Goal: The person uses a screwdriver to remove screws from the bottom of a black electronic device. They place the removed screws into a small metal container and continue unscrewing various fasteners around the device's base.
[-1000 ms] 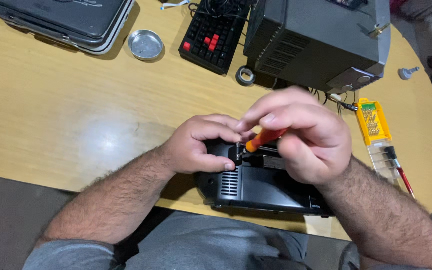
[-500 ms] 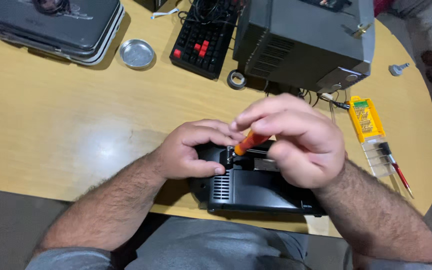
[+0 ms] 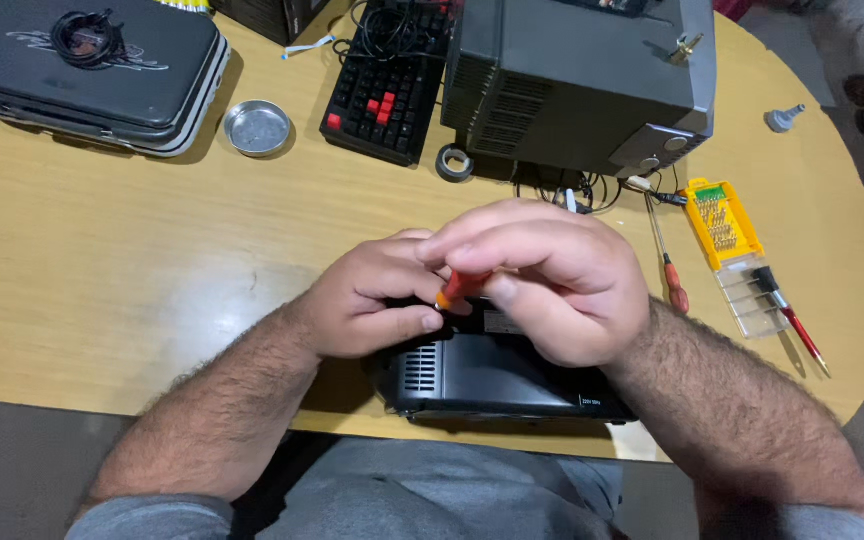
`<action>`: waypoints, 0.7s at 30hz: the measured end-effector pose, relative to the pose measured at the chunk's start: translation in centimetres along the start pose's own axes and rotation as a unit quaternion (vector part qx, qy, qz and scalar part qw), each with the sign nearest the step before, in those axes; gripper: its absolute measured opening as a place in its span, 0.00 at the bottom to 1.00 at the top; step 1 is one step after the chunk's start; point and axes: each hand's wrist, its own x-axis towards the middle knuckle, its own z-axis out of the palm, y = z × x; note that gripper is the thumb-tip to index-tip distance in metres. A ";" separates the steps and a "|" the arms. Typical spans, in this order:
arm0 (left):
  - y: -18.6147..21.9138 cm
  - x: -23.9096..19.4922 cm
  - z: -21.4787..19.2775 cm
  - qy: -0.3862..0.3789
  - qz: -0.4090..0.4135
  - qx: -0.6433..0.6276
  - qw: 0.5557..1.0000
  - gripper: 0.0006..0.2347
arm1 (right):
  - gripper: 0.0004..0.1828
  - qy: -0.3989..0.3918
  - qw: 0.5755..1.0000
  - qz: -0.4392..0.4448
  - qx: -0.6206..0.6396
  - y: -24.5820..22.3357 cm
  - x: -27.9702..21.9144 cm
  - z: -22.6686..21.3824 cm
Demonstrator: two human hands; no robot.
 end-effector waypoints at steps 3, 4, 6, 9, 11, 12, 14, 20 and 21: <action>0.4 0.1 -0.4 -0.019 -0.015 -0.013 1.000 0.14 | 0.15 -0.013 0.999 -0.033 0.020 0.9 0.0 -0.3; 0.4 0.2 -0.3 -0.019 -0.017 -0.013 1.000 0.14 | 0.15 -0.012 0.999 -0.033 0.021 0.8 -0.1 -0.3; 0.3 0.4 -0.4 -0.017 -0.017 -0.038 0.999 0.12 | 0.13 -0.012 0.999 -0.009 -0.029 0.5 0.0 -0.4; 0.4 0.6 -0.6 -0.010 -0.043 -0.064 0.997 0.07 | 0.08 -0.006 0.999 -0.030 -0.021 0.8 0.2 -0.4; 0.2 0.4 -0.5 -0.002 -0.054 -0.057 0.997 0.06 | 0.09 -0.005 0.999 -0.027 -0.027 0.9 0.0 -0.3; 0.0 0.3 -0.4 0.006 -0.065 -0.051 0.997 0.06 | 0.09 -0.004 0.999 -0.023 -0.034 1.0 -0.1 -0.2; 0.0 0.2 -0.1 0.021 -0.079 -0.043 0.996 0.06 | 0.11 -0.011 0.999 -0.035 -0.024 1.0 0.2 -0.1; 0.0 0.4 1.0 0.070 -0.107 -0.006 0.992 0.11 | 0.18 -0.014 0.999 -0.041 -0.029 1.1 0.4 0.6; 0.1 0.5 1.3 0.087 -0.110 -0.006 0.990 0.13 | 0.18 -0.015 0.999 -0.027 -0.038 1.1 0.3 0.6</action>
